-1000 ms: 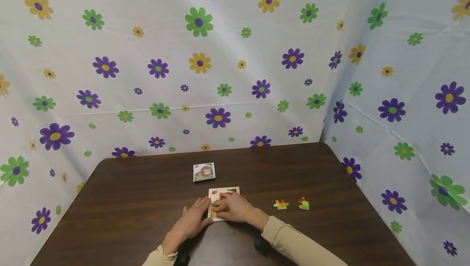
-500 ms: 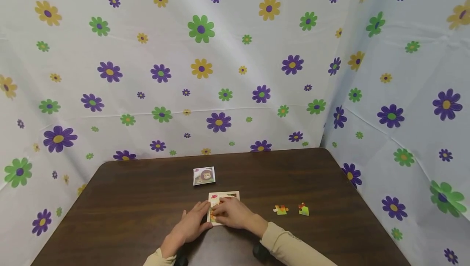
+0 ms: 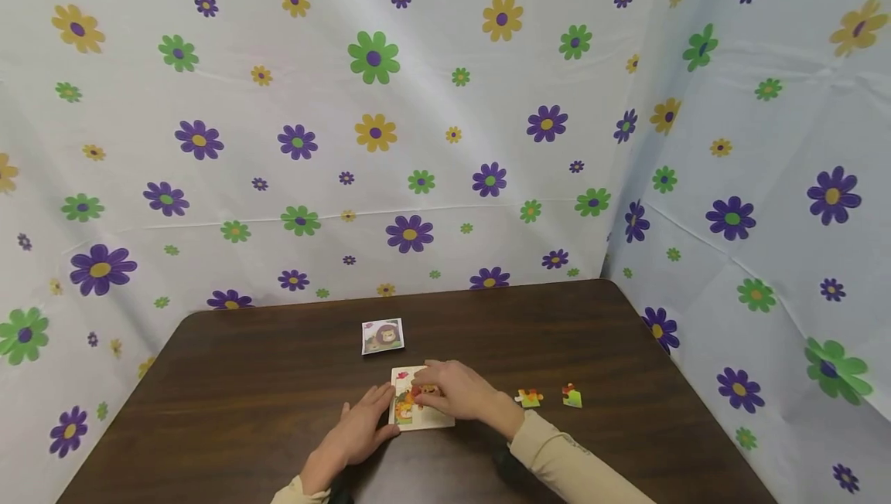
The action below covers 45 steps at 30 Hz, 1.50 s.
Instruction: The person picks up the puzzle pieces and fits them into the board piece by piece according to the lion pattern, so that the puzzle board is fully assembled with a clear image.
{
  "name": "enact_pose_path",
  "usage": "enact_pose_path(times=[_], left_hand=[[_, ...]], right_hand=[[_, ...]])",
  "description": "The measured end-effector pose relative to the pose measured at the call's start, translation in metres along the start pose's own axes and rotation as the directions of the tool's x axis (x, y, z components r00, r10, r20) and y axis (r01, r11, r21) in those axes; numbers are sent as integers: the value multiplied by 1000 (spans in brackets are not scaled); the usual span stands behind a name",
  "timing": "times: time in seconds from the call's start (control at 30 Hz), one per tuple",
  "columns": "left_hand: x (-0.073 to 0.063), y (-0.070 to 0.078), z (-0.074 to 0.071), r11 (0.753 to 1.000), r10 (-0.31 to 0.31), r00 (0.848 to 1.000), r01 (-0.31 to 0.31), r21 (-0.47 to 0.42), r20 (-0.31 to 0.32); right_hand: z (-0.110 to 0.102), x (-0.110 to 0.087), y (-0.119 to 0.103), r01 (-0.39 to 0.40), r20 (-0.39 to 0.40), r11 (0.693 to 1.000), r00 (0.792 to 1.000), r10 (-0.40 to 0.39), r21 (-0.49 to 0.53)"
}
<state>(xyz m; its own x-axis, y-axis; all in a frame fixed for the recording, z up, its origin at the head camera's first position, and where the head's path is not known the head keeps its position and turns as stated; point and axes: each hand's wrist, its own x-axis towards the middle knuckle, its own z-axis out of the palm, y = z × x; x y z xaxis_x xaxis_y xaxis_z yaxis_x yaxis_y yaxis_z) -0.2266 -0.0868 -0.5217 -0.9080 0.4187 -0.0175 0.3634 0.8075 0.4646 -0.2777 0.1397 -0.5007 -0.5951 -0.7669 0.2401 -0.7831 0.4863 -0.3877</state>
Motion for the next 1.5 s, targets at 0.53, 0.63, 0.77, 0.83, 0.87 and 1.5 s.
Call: enact_pose_path(times=[0.53, 0.63, 0.77, 0.83, 0.87, 1.5], left_hand=[[1, -1, 1, 1000, 10, 1000, -10, -1, -15], [1, -2, 1, 1000, 10, 1000, -10, 3, -15], [1, -2, 0, 1000, 9, 1000, -9, 3, -15], [1, -1, 0, 1000, 10, 1000, -10, -1, -15], [1, -1, 0, 1000, 10, 1000, -10, -3, -14], [1, 2, -1, 1000, 7, 1000, -7, -2, -11]], right_hand=[[-51, -40, 28, -168, -160, 980, 970, 183, 104], [-52, -52, 37, -163, -189, 981, 965, 181, 105], [-53, -70, 49, -184, -215, 978, 956, 202, 99], [-55, -79, 54, -201, -222, 975, 950, 218, 97], [-55, -83, 57, -209, -223, 973, 948, 226, 95], [-55, -137, 91, -365, -76, 930, 927, 367, 39]])
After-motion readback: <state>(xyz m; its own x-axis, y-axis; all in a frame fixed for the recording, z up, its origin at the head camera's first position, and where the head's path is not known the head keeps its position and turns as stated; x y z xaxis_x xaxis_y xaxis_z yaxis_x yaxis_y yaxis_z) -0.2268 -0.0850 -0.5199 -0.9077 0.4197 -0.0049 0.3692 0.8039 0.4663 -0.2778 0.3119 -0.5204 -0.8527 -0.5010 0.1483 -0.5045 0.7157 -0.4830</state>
